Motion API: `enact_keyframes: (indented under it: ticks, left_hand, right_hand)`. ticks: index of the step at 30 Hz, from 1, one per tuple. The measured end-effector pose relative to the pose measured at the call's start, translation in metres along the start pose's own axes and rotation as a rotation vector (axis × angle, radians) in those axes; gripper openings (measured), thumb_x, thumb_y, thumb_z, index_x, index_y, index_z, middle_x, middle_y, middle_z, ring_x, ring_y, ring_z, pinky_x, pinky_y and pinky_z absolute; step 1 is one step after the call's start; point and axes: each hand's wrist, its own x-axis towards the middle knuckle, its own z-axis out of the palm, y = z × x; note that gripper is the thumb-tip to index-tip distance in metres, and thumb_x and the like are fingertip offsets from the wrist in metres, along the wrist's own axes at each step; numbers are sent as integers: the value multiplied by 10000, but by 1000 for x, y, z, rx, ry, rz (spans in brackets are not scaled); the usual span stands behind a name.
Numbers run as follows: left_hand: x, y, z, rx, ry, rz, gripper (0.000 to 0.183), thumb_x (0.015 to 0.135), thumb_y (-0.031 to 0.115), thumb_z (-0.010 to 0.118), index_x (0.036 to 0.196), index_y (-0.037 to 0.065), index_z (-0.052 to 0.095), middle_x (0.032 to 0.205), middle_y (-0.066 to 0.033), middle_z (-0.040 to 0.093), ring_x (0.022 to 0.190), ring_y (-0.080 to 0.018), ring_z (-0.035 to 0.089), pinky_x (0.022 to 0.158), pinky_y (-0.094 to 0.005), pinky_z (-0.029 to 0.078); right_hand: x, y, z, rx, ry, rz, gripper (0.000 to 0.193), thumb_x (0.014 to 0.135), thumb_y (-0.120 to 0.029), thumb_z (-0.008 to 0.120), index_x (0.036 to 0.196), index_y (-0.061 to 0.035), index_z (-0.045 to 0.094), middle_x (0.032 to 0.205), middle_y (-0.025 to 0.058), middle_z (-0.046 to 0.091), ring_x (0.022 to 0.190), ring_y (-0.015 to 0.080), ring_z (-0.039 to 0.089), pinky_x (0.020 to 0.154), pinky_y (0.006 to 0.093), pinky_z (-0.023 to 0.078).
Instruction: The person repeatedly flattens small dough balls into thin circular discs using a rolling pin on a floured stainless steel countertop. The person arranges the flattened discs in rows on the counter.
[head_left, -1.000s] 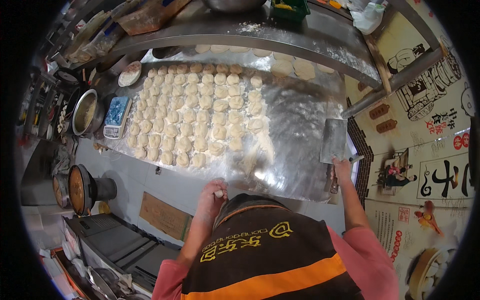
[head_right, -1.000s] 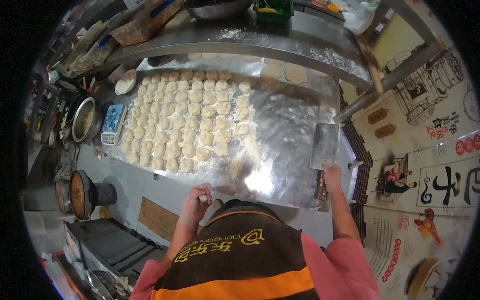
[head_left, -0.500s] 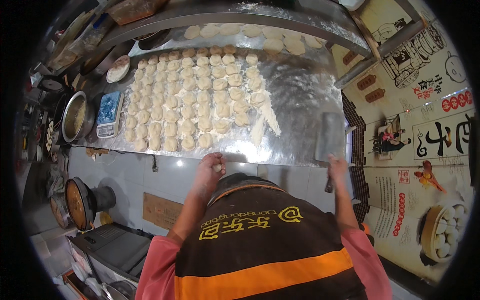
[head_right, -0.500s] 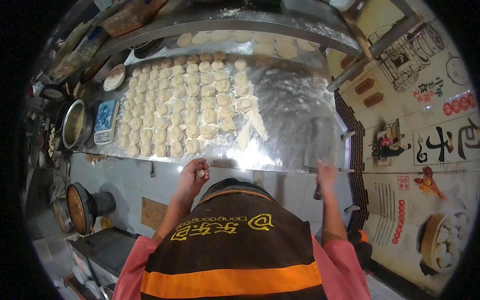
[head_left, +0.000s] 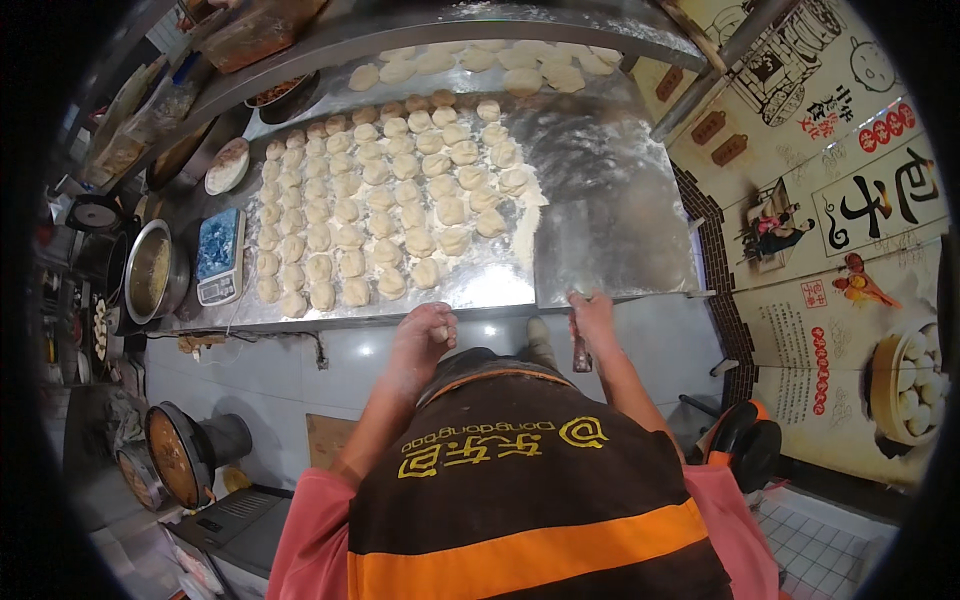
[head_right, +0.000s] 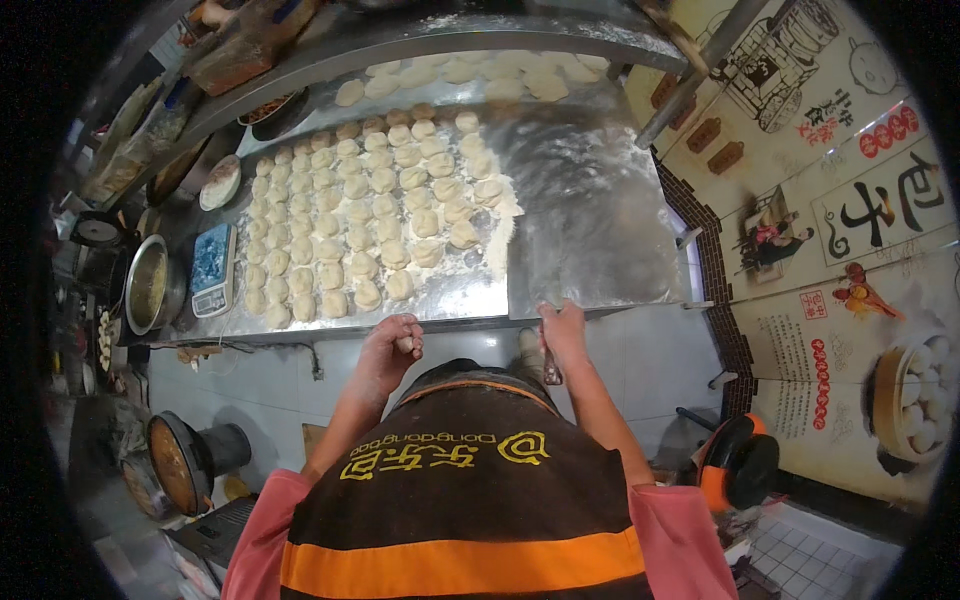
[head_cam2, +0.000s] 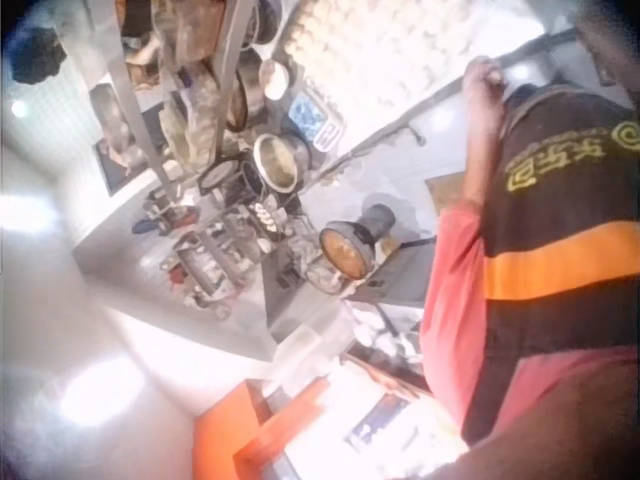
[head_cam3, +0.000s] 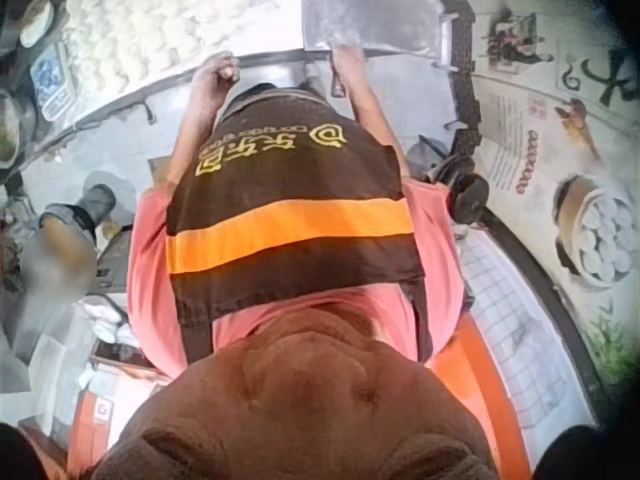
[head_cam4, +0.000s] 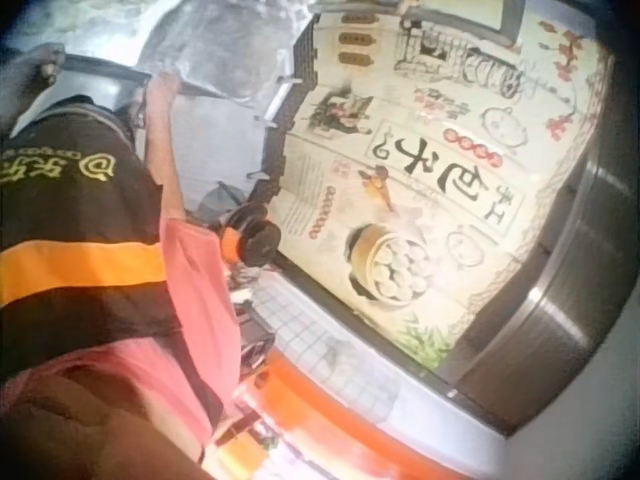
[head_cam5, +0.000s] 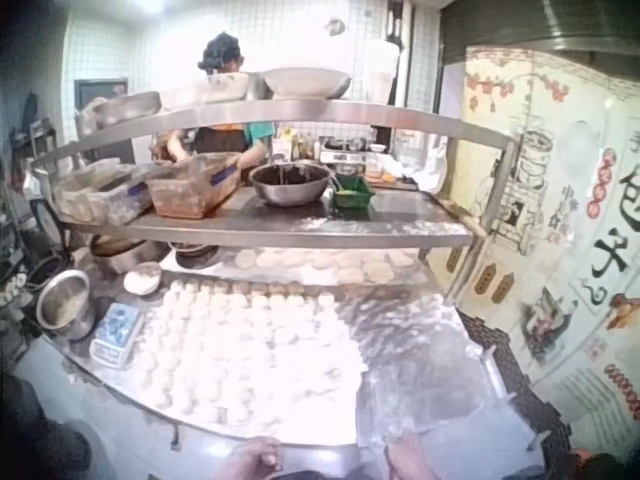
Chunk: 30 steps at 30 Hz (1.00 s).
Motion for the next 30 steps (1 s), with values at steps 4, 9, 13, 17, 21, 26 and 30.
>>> enact_keyframes:
  ticks: [4, 9, 13, 17, 21, 26, 30]
  left_hand:
    - [-15, 6, -9, 70, 49, 89, 231, 767, 60, 568, 995, 28, 555, 833, -97, 585, 672, -201, 548, 612, -324, 460]
    - [-30, 5, -51, -47, 137, 61, 201, 814, 68, 543, 1013, 41, 556, 843, -78, 582, 685, -182, 568, 595, -307, 482]
    - [-43, 6, -63, -81, 166, 66, 172, 822, 67, 543, 993, 45, 551, 811, -69, 576, 655, -172, 566, 563, -286, 482]
    - [-47, 6, -59, -94, 191, 86, 155, 823, 72, 553, 975, 40, 547, 799, -70, 573, 646, -175, 559, 563, -295, 472]
    - [-47, 2, -53, -100, 220, 111, 152, 819, 68, 554, 968, 36, 544, 790, -71, 568, 641, -175, 550, 565, -298, 462]
    - [-45, -1, -32, -80, 180, 98, 162, 795, 41, 545, 957, 34, 540, 784, -74, 560, 653, -186, 545, 578, -293, 464]
    - [-45, -8, -25, -92, 197, 96, 190, 780, 31, 540, 970, 32, 539, 790, -82, 562, 657, -196, 545, 584, -294, 466]
  right_hand:
    - [-38, -21, -44, 38, 108, -34, 176, 844, -173, 610, 779, -45, 508, 535, 31, 480, 394, 138, 465, 355, 308, 369]
    - [-14, 47, -142, 15, 386, 28, 164, 830, -152, 610, 780, -31, 510, 538, 35, 480, 392, 143, 462, 354, 300, 367]
    - [-3, 68, -176, 164, 411, 162, 190, 820, -156, 626, 765, -15, 512, 535, 47, 478, 382, 155, 459, 343, 314, 382]
    - [-17, 86, -142, 196, 327, 152, 214, 832, -168, 628, 727, -24, 509, 527, 49, 472, 376, 159, 465, 339, 319, 396]
    - [-34, 64, -51, 175, 81, 233, 223, 840, -188, 640, 754, -31, 507, 549, 53, 493, 385, 159, 477, 361, 312, 413]
    - [-47, -20, -6, -20, -105, -83, 217, 811, -157, 638, 911, -4, 523, 635, 75, 549, 528, 188, 551, 504, 349, 456]
    - [-36, -36, -36, -314, -177, -349, 247, 776, -123, 634, 959, 3, 525, 718, 128, 590, 701, 264, 598, 672, 381, 463]
